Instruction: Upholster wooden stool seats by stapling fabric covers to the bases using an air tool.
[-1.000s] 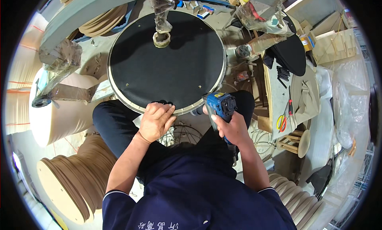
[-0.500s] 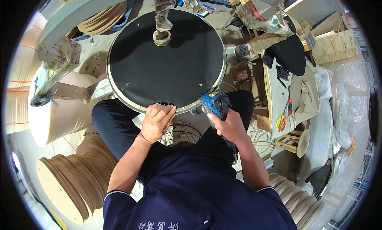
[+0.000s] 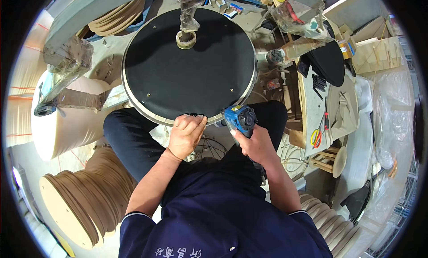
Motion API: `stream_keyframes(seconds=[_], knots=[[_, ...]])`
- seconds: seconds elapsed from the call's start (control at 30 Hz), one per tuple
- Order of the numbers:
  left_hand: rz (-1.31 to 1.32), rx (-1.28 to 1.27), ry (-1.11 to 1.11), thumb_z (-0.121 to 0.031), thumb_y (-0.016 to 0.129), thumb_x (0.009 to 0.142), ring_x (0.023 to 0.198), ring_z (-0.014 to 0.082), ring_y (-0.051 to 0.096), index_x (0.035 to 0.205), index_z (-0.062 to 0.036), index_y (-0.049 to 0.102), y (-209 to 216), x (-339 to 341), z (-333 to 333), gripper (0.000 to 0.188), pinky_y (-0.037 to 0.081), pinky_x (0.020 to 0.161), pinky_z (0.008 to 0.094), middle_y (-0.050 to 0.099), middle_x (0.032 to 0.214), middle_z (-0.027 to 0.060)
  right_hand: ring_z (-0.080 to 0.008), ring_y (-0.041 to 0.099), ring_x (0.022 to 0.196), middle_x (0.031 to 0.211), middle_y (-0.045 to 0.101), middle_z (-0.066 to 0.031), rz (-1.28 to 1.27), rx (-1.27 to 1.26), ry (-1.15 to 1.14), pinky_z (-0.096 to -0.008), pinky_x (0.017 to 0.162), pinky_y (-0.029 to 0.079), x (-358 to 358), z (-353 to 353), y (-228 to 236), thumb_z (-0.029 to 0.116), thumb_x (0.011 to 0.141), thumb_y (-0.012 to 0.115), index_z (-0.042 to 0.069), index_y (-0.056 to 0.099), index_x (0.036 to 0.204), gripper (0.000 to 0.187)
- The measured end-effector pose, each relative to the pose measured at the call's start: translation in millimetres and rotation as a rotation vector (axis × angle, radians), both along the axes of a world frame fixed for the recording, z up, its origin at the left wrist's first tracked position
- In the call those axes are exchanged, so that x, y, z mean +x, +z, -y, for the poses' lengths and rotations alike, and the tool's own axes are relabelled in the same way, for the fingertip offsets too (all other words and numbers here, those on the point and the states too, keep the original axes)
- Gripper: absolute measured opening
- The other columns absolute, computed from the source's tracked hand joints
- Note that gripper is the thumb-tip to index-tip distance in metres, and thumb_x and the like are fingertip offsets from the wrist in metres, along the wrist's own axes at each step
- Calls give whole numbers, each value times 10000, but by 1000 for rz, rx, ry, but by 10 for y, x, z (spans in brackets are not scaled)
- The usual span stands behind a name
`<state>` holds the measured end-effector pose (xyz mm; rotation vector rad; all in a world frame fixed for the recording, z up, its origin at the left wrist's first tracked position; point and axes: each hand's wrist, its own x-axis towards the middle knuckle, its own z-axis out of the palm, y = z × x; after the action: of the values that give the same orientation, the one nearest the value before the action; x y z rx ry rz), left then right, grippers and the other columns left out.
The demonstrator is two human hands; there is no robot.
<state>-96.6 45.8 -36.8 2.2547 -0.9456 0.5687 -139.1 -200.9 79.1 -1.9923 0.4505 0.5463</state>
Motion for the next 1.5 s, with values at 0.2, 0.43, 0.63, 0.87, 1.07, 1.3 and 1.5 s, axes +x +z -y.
stream_keyframes(seconds=[0.2, 0.43, 0.63, 0.87, 1.07, 1.3, 1.5], knots=[[-35, 7, -5, -53, 783, 810, 1106, 219, 647, 1280, -29, 750, 36, -40, 126, 472, 521, 1014, 425, 692, 1190, 44, -160, 640, 552, 638, 651, -79, -29, 53, 6, -354, 567, 504, -4, -95, -15, 331, 1001, 760, -37, 690, 977, 376], [-91, -64, -75, -9, 745, 805, 1093, 302, 681, 1227, -23, 663, 60, -33, 192, 431, 535, 1041, 467, 705, 1162, 118, -207, 675, 571, 657, 680, -126, 15, -11, 44, -367, 592, 522, 12, -93, 30, 334, 993, 763, -67, 704, 1033, 407], [-177, -202, -129, 61, 721, 792, 1047, 363, 694, 1160, -19, 597, -4, -67, 282, 397, 568, 1000, 503, 697, 1162, 159, -209, 677, 571, 663, 683, -125, 13, -42, 59, -366, 596, 527, -8, -49, -70, 343, 995, 759, -61, 713, 1064, 412], [-140, -222, -33, 53, 751, 844, 1064, 361, 685, 1190, -35, 652, 155, -20, 54, 370, 552, 954, 482, 668, 1179, 143, -160, 657, 553, 668, 651, -67, -28, -13, -50, -348, 572, 517, 49, 64, -24, 354, 999, 754, -49, 688, 1014, 409], [-200, -15, 164, -80, 870, 823, 1159, 336, 653, 1303, -38, 711, 340, 86, -386, 507, 498, 1036, 464, 686, 1235, 124, -134, 632, 538, 662, 642, -44, -17, -18, -53, -327, 545, 502, 100, 176, -32, 354, 1000, 756, -31, 669, 983, 395], [-84, 74, 40, -74, 817, 826, 1057, 253, 689, 1141, -73, 780, 277, 197, -252, 316, 540, 952, 411, 729, 1123, 53, -117, 616, 528, 662, 636, -31, -5, 18, -62, -309, 531, 497, 147, 228, -35, 344, 1001, 760, -12, 669, 974, 369], [-36, 36, -19, -60, 776, 826, 957, 254, 658, 1089, -44, 764, 144, 216, -254, 264, 541, 913, 417, 701, 1038, 47, -124, 620, 530, 662, 632, -31, -3, 32, -75, -314, 537, 500, 143, 234, -43, 339, 1004, 755, -14, 664, 971, 365]])
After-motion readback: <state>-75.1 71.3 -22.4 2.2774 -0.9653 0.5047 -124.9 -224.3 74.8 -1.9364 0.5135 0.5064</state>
